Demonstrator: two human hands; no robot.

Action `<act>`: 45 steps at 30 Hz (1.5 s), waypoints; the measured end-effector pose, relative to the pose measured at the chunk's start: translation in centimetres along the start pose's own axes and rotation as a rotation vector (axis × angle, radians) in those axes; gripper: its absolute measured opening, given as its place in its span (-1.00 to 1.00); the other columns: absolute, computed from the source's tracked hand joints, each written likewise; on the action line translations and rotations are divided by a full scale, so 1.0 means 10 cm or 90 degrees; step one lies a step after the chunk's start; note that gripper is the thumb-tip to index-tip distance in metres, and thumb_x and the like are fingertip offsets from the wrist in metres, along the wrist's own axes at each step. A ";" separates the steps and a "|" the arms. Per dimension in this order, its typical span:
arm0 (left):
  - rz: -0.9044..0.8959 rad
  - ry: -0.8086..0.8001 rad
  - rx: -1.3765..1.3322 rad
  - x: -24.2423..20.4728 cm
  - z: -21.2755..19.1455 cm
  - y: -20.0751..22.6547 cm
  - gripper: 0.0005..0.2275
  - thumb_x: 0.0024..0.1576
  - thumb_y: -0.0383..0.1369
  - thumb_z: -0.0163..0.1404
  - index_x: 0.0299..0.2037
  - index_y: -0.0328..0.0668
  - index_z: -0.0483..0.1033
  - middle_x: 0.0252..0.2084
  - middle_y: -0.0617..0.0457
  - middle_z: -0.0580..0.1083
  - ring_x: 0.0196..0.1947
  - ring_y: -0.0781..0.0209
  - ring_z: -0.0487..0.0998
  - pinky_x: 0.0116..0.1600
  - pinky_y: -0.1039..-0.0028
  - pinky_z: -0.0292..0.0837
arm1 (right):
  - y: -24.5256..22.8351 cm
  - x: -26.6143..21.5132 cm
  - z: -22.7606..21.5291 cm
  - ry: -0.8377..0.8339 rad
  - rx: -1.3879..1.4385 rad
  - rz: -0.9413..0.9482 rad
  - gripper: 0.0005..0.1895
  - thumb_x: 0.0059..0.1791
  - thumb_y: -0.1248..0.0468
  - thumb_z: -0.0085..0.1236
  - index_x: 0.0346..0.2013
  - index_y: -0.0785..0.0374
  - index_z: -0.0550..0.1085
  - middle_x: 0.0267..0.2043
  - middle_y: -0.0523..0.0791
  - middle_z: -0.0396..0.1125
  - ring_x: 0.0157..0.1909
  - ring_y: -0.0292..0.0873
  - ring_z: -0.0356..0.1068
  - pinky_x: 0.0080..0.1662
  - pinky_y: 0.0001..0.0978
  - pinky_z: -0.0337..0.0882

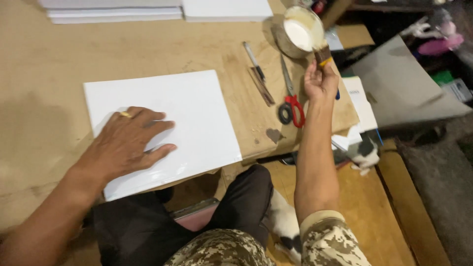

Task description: The person aligns a stack of white paper sheets, applies glue to the spine with a brush, and presses the sheets together. They then use scissors to trim the edges of the stack.

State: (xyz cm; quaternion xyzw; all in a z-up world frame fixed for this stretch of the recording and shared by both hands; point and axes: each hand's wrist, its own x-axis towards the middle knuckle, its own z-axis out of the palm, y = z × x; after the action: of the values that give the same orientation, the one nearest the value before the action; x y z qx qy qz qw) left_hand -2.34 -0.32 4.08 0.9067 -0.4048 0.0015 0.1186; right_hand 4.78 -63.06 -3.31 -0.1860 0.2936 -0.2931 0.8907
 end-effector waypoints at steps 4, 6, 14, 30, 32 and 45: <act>-0.058 -0.027 0.001 -0.03 -0.11 0.14 -0.59 0.15 0.11 -0.10 0.17 0.39 0.51 0.26 0.18 0.45 0.28 -0.03 0.42 0.11 0.06 0.39 | 0.24 -0.25 0.18 -0.034 -0.003 0.090 -0.58 0.00 0.18 0.29 -0.03 0.39 0.37 0.07 0.13 0.38 0.09 0.17 0.51 0.06 -0.02 0.64; -0.072 -0.064 -0.013 -0.05 -0.17 0.22 -0.58 0.22 0.08 -0.18 0.24 0.38 0.47 0.32 0.16 0.40 0.36 -0.01 0.35 0.18 0.07 0.28 | 0.48 -1.11 0.40 -0.128 -0.033 0.057 0.02 -0.10 0.16 0.41 0.44 0.38 -0.03 0.44 0.04 -0.07 0.34 0.11 0.28 0.25 -0.07 0.56; -0.078 -0.018 -0.029 -0.11 -0.09 0.26 -0.59 0.25 0.05 -0.18 0.24 0.31 0.49 0.33 0.07 0.41 0.40 -0.04 0.32 0.31 -0.08 0.12 | 2.05 -2.20 0.84 -0.567 -1.107 -0.430 -0.61 0.10 -0.12 0.05 0.17 -0.17 0.51 0.16 -0.28 0.44 0.21 -0.10 0.44 0.18 -0.16 0.45; -0.111 -0.016 -0.113 -0.10 -0.15 0.21 -0.67 0.31 -0.10 -0.18 0.18 0.17 0.55 0.25 0.07 0.49 0.35 0.02 0.39 0.30 -0.08 0.17 | 1.67 -2.87 0.88 -0.437 -0.892 0.066 -0.40 -0.05 0.15 0.40 0.20 0.36 0.45 -0.26 -0.04 0.42 -0.28 -0.08 0.57 -0.32 -0.29 0.65; -0.116 -0.011 -0.112 -0.07 -0.15 0.20 -0.66 0.33 -0.14 -0.21 0.21 0.16 0.53 0.23 0.06 0.50 0.34 0.02 0.40 0.28 -0.09 0.18 | 1.65 -3.08 0.84 -0.435 -0.910 0.062 -0.48 -0.05 0.17 0.39 0.12 0.36 0.49 -0.28 -0.04 0.45 -0.29 -0.11 0.57 -0.31 -0.30 0.62; -0.223 0.444 -0.395 -0.36 -0.93 -0.09 -0.72 0.38 -0.27 -0.20 0.16 -0.16 0.47 0.17 -0.14 0.50 0.04 -0.05 0.56 0.01 0.20 0.59 | 1.43 -3.59 1.07 -0.399 -0.909 0.104 -0.45 -0.04 0.13 0.11 0.26 0.14 0.41 0.29 -0.08 0.42 0.28 -0.07 0.44 0.26 -0.18 0.51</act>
State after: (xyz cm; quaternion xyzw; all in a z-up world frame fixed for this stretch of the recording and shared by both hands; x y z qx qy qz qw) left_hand -3.26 4.94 12.52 0.8285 -0.1638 0.1640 0.5097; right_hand -6.07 -27.89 12.49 -0.7655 0.1590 0.0989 0.6156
